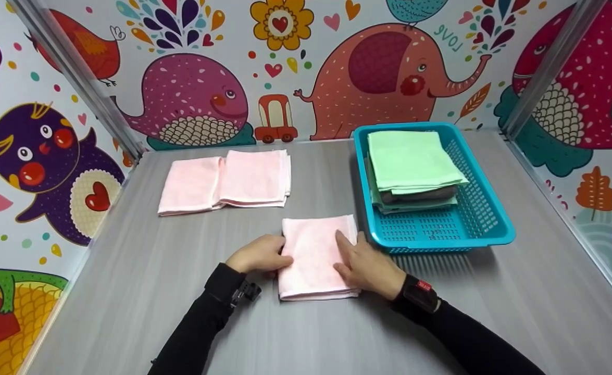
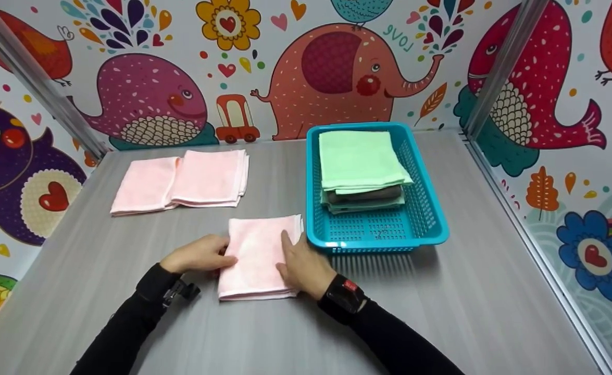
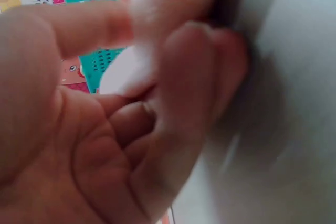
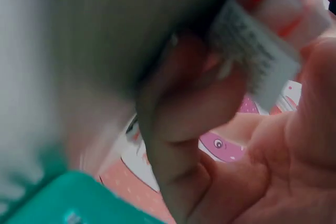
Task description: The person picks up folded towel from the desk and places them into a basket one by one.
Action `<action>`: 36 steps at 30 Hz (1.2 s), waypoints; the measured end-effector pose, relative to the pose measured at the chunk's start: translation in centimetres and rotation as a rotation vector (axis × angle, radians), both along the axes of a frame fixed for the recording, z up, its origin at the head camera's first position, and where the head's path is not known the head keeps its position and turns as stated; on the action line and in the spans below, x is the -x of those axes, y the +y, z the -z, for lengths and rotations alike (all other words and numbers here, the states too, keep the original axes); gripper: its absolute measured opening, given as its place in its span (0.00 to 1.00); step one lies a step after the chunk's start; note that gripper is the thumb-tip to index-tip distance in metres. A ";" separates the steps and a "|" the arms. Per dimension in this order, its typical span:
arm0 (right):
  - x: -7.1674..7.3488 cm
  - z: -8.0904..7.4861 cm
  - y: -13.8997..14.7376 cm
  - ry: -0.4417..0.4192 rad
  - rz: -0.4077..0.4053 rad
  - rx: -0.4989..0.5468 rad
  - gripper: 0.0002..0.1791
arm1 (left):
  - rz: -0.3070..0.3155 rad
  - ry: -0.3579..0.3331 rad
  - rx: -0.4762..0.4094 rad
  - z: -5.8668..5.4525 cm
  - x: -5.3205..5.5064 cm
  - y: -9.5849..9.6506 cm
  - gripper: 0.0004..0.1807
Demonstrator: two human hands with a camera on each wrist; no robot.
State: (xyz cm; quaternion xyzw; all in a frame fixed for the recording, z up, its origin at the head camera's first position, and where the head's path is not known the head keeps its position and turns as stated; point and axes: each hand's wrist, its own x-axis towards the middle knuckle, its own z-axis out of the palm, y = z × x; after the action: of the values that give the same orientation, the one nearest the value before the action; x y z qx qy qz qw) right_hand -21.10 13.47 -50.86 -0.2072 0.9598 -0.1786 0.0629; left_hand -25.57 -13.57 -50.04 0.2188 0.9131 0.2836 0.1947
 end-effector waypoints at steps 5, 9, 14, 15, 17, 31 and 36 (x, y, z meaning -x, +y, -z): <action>0.6 0.0 0.2 -0.067 -0.054 0.070 0.36 | 0.047 0.106 0.078 0.2 -0.2 0.5 0.09; 0.9 0.0 0.4 -0.057 -0.142 0.123 0.33 | 0.060 0.105 0.093 0.2 -0.3 0.8 0.09; 1.1 0.1 0.4 -0.014 -0.238 0.153 0.32 | 0.044 0.101 0.082 0.4 -0.3 0.9 0.08; 1.2 0.1 0.4 -0.009 -0.246 0.155 0.31 | 0.043 0.099 0.080 0.4 -0.2 0.9 0.09; 1.1 0.2 0.5 -0.002 -0.253 0.162 0.31 | 0.045 0.096 0.076 0.4 -0.2 1.0 0.09; -0.8 -2.8 0.6 0.310 -0.317 0.252 0.36 | 0.011 0.160 -0.070 -3.1 -0.4 -0.9 0.04; -0.8 -5.6 1.9 0.365 -0.303 0.333 0.37 | -0.045 0.264 -0.220 -4.6 -0.8 -0.6 0.03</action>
State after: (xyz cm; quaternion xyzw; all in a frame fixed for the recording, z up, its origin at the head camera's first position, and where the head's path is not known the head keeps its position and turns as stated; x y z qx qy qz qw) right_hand -20.33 15.37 -45.23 -0.3846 0.8707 -0.2820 -0.1198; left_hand -24.73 -14.18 -45.45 0.2536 0.8989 0.3548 0.0415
